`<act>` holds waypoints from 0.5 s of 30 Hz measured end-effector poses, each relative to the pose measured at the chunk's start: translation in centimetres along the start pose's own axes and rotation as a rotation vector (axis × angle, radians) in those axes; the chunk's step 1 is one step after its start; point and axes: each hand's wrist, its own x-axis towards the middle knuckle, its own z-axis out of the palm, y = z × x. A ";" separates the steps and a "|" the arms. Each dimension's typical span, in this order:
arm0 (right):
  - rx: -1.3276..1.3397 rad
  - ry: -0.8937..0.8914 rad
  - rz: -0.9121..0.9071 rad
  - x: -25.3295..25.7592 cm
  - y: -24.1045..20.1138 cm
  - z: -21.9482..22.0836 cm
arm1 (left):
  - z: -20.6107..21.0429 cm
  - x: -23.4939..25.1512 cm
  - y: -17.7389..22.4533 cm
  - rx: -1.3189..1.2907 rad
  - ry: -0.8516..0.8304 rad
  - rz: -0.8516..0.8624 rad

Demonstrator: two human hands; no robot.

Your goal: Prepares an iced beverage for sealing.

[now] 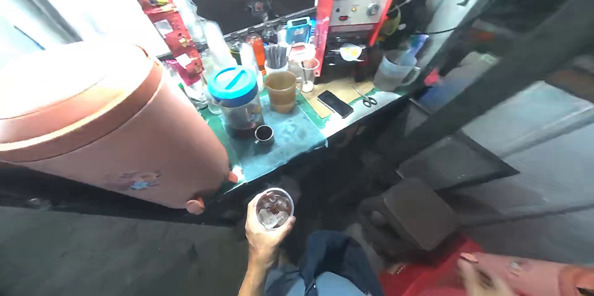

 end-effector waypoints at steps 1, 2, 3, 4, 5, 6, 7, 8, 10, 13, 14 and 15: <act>0.188 -0.183 -0.127 0.5 -5.8 4.7 | -0.4 0.9 -0.1 0.000 0.010 0.006; 0.330 -0.322 -0.278 0.9 -11.6 9.1 | -0.7 1.7 -0.2 -0.002 0.027 0.014; 0.427 -0.451 -0.429 1.5 -17.6 12.6 | -1.0 2.5 -0.4 -0.011 0.044 0.031; 0.498 -0.550 -0.559 2.6 -23.5 15.2 | -1.2 3.2 -0.6 -0.029 0.064 0.042; 0.555 -0.617 -0.658 4.0 -28.9 17.2 | -1.3 3.9 -0.9 -0.045 0.089 0.049; 0.593 -0.647 -0.721 5.9 -33.6 19.1 | -1.3 4.5 -1.0 -0.060 0.112 0.043; 0.611 -0.646 -0.767 8.2 -37.7 21.1 | -1.4 5.0 -1.0 -0.075 0.130 0.032; 0.619 -0.637 -0.780 10.7 -41.6 23.2 | -1.3 5.5 -1.0 -0.094 0.147 0.025; 0.643 -0.577 -0.783 15.7 -48.4 28.3 | -0.9 6.4 -1.2 -0.113 0.200 0.019; 0.557 -0.650 -0.737 21.3 -56.3 35.5 | 0.4 8.0 -1.1 -0.145 0.328 -0.024; 0.544 -0.707 -0.762 22.4 -58.1 37.6 | 0.8 8.6 -1.0 -0.147 0.369 -0.041; 0.545 -0.766 -0.797 23.0 -59.4 39.5 | 1.2 9.2 -0.9 -0.128 0.404 -0.055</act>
